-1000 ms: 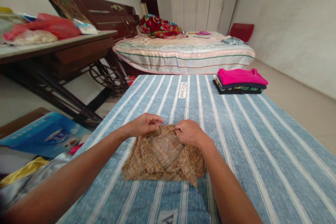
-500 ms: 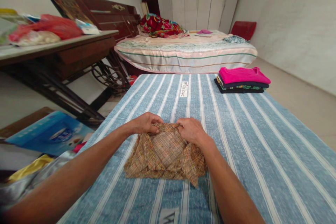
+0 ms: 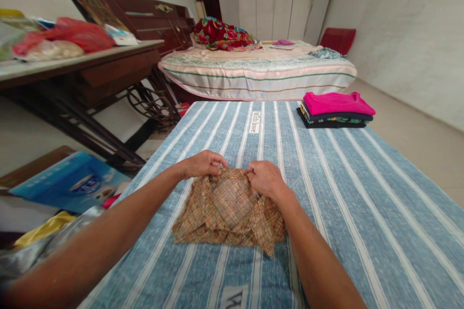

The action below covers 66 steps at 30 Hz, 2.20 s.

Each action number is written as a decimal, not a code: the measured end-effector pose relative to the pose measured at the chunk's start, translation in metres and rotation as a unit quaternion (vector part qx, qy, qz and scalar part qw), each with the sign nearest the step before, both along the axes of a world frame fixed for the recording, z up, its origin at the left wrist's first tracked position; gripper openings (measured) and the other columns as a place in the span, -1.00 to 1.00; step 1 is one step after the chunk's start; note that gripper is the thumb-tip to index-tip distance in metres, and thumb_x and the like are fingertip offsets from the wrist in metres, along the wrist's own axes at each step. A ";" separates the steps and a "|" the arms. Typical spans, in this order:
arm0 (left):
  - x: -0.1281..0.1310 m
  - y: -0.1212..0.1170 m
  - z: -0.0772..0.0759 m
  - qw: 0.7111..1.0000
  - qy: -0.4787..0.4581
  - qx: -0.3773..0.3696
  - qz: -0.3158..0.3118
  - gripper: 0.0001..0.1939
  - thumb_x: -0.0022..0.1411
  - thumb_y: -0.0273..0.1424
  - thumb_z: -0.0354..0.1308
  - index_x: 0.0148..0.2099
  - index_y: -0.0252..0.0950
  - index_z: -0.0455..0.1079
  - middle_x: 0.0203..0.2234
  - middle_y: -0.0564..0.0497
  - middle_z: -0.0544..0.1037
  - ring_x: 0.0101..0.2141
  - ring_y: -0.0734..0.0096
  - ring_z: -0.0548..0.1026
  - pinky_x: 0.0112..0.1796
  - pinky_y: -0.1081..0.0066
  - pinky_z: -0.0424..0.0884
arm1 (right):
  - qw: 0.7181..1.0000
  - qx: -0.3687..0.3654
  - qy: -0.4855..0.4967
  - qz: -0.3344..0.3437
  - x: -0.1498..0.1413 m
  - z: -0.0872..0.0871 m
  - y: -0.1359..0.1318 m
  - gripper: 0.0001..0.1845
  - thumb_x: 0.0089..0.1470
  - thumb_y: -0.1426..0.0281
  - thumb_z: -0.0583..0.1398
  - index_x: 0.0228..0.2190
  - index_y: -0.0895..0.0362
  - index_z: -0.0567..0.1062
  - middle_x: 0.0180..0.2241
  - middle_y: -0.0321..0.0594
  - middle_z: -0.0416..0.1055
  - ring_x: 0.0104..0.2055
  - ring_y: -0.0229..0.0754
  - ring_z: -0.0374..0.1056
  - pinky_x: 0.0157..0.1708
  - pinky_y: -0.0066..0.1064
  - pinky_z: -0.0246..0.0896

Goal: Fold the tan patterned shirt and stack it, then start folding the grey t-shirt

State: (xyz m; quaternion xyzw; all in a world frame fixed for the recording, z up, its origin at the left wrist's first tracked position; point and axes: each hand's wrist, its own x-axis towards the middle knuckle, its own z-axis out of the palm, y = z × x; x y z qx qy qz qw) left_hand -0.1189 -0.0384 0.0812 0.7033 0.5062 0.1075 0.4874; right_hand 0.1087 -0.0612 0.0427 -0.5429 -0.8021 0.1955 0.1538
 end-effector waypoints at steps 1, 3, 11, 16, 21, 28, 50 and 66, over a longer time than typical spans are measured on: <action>0.000 -0.001 -0.002 1.000 -0.001 -0.002 0.004 -0.73 -0.17 -0.42 0.13 -0.33 -0.37 0.46 -0.73 0.22 0.22 -0.66 0.61 0.13 -0.59 0.52 0.02 | 1.000 -0.001 -0.004 0.000 0.000 0.000 0.000 -0.82 0.00 0.43 0.08 -0.48 0.06 0.49 -0.49 -0.31 0.45 -0.39 -0.23 0.33 -0.45 -0.46 -0.01; 0.000 -0.002 -0.004 1.000 -0.005 -0.016 0.010 -0.71 -0.18 -0.41 0.15 -0.30 -0.36 0.44 -0.70 0.21 0.26 -0.63 0.59 0.19 -0.57 0.52 0.08 | 1.000 -0.003 -0.015 -0.003 0.000 0.000 0.000 -0.81 0.01 0.42 0.07 -0.47 0.07 0.49 -0.46 -0.30 0.46 -0.36 -0.22 0.34 -0.44 -0.46 0.00; -0.003 -0.006 -0.004 0.996 0.071 0.053 0.017 -0.45 -0.30 -0.44 0.24 -0.12 -0.33 0.36 -0.48 0.15 0.40 -0.43 0.45 0.38 -0.40 0.48 0.28 | 0.999 -0.015 -0.051 -0.001 0.000 0.004 -0.001 -0.77 0.05 0.41 0.05 -0.44 0.07 0.51 -0.40 -0.28 0.49 -0.29 -0.20 0.36 -0.40 -0.45 0.01; -0.001 -0.013 -0.003 0.971 0.172 0.167 0.003 -0.54 -0.21 -0.52 0.16 -0.14 -0.32 0.38 -0.46 0.13 0.42 -0.41 0.46 0.39 -0.37 0.51 0.28 | 0.998 -0.014 -0.057 -0.001 0.000 0.004 0.000 -0.78 0.06 0.40 0.06 -0.44 0.06 0.51 -0.38 -0.28 0.49 -0.28 -0.18 0.37 -0.41 -0.44 0.01; 0.004 -0.017 0.000 0.962 0.215 0.166 0.011 -0.58 -0.16 -0.56 0.10 -0.15 -0.31 0.41 -0.57 0.19 0.41 -0.51 0.51 0.37 -0.46 0.54 0.23 | 0.998 -0.016 -0.060 -0.004 0.000 0.004 0.000 -0.79 0.05 0.39 0.06 -0.46 0.07 0.50 -0.41 -0.28 0.48 -0.30 -0.18 0.36 -0.42 -0.44 0.01; 0.008 -0.016 0.006 0.966 0.209 0.146 0.029 -0.57 -0.17 -0.59 0.05 -0.17 -0.35 0.45 -0.61 0.17 0.44 -0.54 0.50 0.37 -0.49 0.53 0.23 | 0.997 -0.022 -0.068 -0.022 -0.002 0.003 -0.001 -0.79 0.05 0.36 0.07 -0.43 0.05 0.51 -0.37 -0.25 0.49 -0.27 -0.14 0.37 -0.41 -0.42 0.03; 0.050 -0.024 0.018 0.876 0.437 0.198 -0.039 -0.67 0.08 -0.47 0.01 -0.10 -0.33 0.42 -0.18 -0.24 0.54 -0.11 0.05 0.48 -0.17 0.21 0.37 | 0.997 -0.037 -0.051 -0.046 0.003 -0.001 0.006 -0.64 -0.08 0.53 0.07 -0.23 0.08 0.52 -0.26 -0.18 0.51 -0.19 -0.13 0.39 -0.28 -0.44 0.14; 0.027 -0.003 0.002 0.910 0.373 0.166 -0.074 -0.75 -0.05 -0.50 0.11 -0.28 -0.24 0.51 -0.47 0.06 0.55 -0.38 0.40 0.47 -0.36 0.52 0.32 | 0.999 -0.033 -0.013 -0.035 0.005 -0.004 0.009 -0.68 -0.09 0.53 0.09 -0.29 0.08 0.54 -0.34 -0.23 0.50 -0.27 -0.19 0.38 -0.30 -0.48 0.14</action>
